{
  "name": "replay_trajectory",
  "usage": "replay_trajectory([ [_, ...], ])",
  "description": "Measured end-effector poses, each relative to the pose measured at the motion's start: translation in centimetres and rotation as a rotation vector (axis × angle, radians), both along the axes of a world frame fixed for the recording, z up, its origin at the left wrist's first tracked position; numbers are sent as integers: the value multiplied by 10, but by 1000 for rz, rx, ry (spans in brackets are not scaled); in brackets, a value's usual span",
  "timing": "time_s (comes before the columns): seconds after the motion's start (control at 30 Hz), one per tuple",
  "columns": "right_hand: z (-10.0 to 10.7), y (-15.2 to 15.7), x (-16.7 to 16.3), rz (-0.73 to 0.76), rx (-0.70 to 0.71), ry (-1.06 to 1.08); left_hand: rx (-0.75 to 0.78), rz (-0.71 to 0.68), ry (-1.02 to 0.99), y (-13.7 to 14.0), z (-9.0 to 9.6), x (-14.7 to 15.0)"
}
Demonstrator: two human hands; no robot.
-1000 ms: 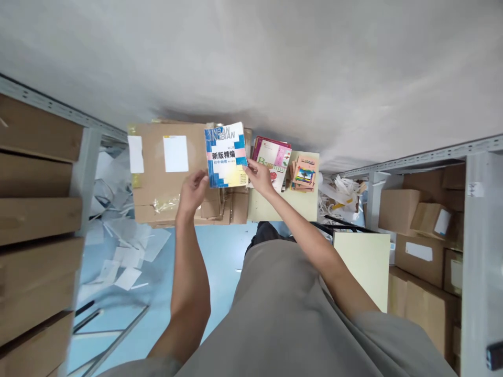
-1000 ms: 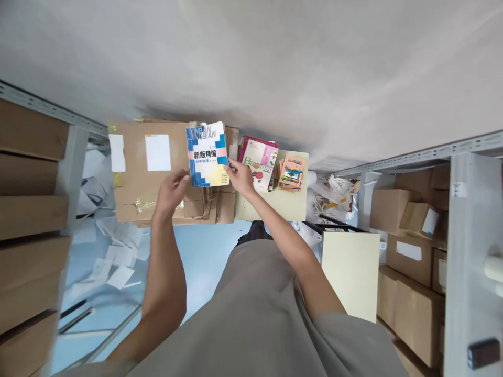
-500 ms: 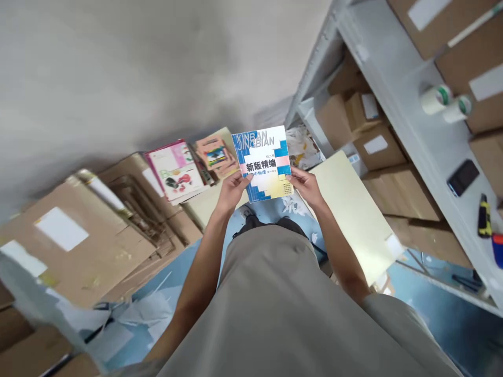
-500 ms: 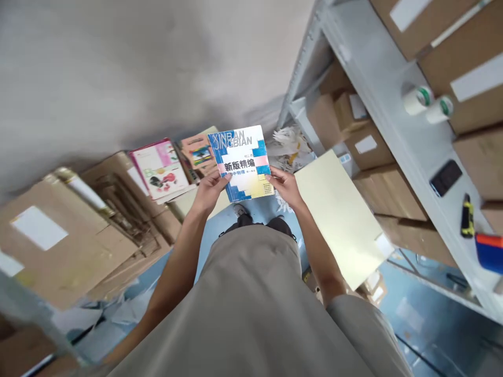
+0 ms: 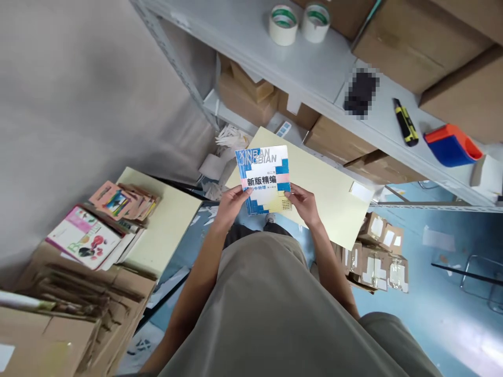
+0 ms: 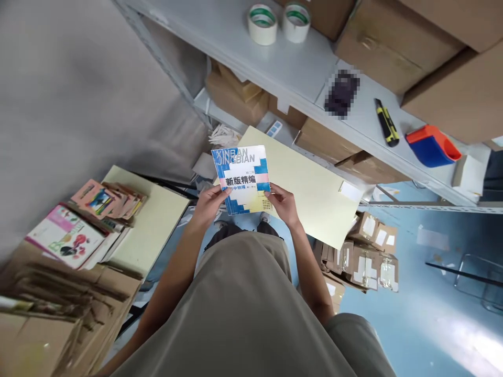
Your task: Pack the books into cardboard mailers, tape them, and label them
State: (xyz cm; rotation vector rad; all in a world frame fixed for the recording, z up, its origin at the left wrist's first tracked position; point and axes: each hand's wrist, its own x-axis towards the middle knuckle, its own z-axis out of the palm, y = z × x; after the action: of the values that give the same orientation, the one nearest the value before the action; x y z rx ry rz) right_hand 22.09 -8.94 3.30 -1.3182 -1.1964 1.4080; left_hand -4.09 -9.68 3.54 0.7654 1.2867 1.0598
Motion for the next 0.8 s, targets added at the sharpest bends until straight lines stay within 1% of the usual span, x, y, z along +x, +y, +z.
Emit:
replay_trajectory([
  [0.07,-9,-8,28,-63,-8,-20,-7,-48,7,7,2,30],
  [0.13,-16,-15,47,-135,-25,-86,-13,-86,32,11,5,54],
  [0.17,-18,-19,54,-177,-24,-144,-10,-100,52,13,7,64],
  [0.23,-17,-24,62,-260,28,-299,13,-123,100,15,10,81],
  [0.3,-10,-27,61,-291,111,-421,49,-147,159,15,13,95],
  [0.33,-5,-27,58,-276,135,-436,66,-156,190,14,14,100],
  [0.43,12,-28,40,-168,93,-322,112,-180,267,7,20,117],
  [0.5,20,-27,26,-140,71,-257,152,-184,305,0,25,127],
  [0.6,25,-23,17,-213,66,-272,224,-220,330,-8,32,135],
  [0.7,26,-16,28,-272,77,-271,289,-271,303,-9,37,127],
  [0.73,27,-13,35,-264,90,-241,300,-248,301,-8,38,121],
  [0.8,30,-9,49,-210,106,-139,292,-135,314,-1,38,106],
])
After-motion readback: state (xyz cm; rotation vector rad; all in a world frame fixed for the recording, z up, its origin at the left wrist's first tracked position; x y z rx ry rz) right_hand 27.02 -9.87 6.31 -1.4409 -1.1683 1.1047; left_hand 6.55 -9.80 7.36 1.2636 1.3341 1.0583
